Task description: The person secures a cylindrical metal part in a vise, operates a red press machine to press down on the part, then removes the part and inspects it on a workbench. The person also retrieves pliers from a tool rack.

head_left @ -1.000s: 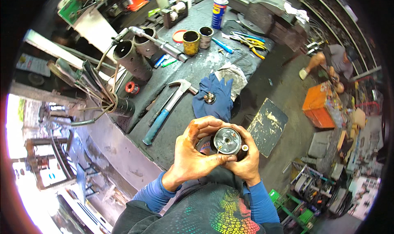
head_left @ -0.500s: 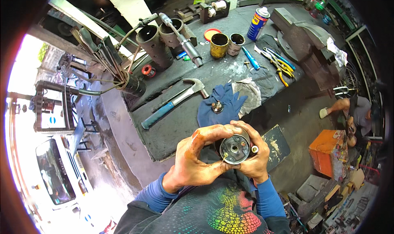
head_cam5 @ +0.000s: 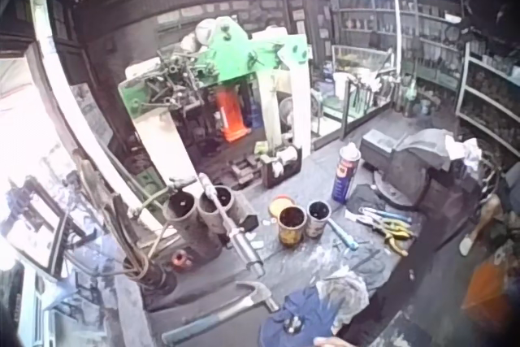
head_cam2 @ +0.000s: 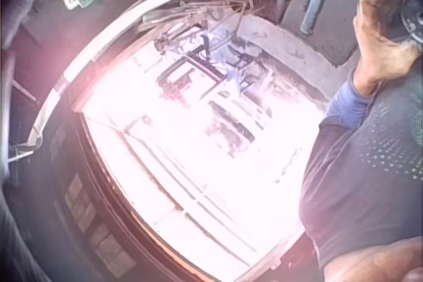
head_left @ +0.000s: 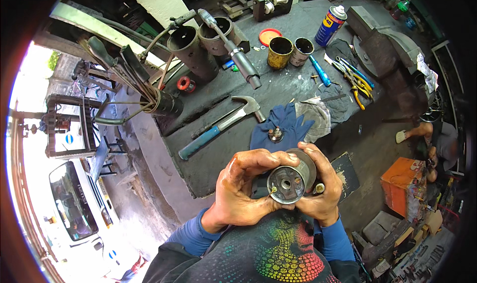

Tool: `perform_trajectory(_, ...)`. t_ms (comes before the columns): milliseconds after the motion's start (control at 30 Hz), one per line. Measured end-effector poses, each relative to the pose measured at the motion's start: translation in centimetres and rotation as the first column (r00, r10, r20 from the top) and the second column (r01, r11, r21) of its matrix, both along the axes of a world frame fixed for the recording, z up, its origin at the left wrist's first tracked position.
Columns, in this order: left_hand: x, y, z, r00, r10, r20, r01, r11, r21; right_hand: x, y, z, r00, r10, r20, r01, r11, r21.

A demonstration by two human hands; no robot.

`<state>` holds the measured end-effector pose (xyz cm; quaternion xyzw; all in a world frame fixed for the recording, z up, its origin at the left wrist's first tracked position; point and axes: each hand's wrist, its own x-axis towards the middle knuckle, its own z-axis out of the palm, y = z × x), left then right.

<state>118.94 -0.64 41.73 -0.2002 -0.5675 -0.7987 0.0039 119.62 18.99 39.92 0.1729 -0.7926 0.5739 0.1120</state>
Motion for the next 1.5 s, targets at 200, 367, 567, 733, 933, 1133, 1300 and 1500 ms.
perform_trajectory(200, -1.6, 0.6, -0.3, 0.951, -0.056, 0.304, 0.011, 0.989, 0.147, 0.0, 1.9, -0.1, 0.959, 0.040, 0.282, -0.015, 0.996, -0.090)
perform_trajectory(367, -3.3, 2.2, -0.2, 0.899, -0.093, 0.429, 0.009, 0.981, 0.196, -2.3, 6.2, -1.5, 0.708, 0.154, 0.689, 0.145, 0.924, -0.355)
perform_trajectory(567, -5.9, 5.7, -4.0, 0.915, -0.017, 0.402, -0.015, 0.997, 0.076, -9.0, 11.2, -6.1, 0.775, -0.238, 0.585, 0.012, 0.932, 0.363)
perform_trajectory(733, -8.3, 11.7, -8.9, 0.878, 0.228, 0.422, -0.172, 0.971, -0.167, -16.5, 15.8, -10.1, 0.957, -0.078, 0.280, -0.107, 0.801, 0.589)
perform_trajectory(933, -9.9, 18.3, -13.5, 0.729, 0.498, 0.469, -0.358, 0.862, -0.359, -24.1, 18.5, -13.8, 0.973, 0.168, 0.158, -0.230, 0.769, 0.596)
perform_trajectory(1133, -10.2, 20.4, -15.7, 0.691, 0.580, 0.431, -0.394, 0.803, -0.447, -27.0, 20.4, -15.5, 0.970, 0.232, 0.068, -0.227, 0.780, 0.583)
perform_trajectory(1300, -9.7, 19.5, -17.0, 0.699, 0.550, 0.457, -0.348, 0.820, -0.455, -27.1, 25.0, -14.7, 0.999, 0.008, -0.051, 0.019, 0.863, 0.504)
perform_trajectory(1500, -9.8, 21.4, -17.8, 0.666, 0.719, 0.198, -0.487, 0.621, -0.614, -23.7, 27.3, -14.1, 0.995, -0.094, 0.020, 0.050, 0.679, 0.732)
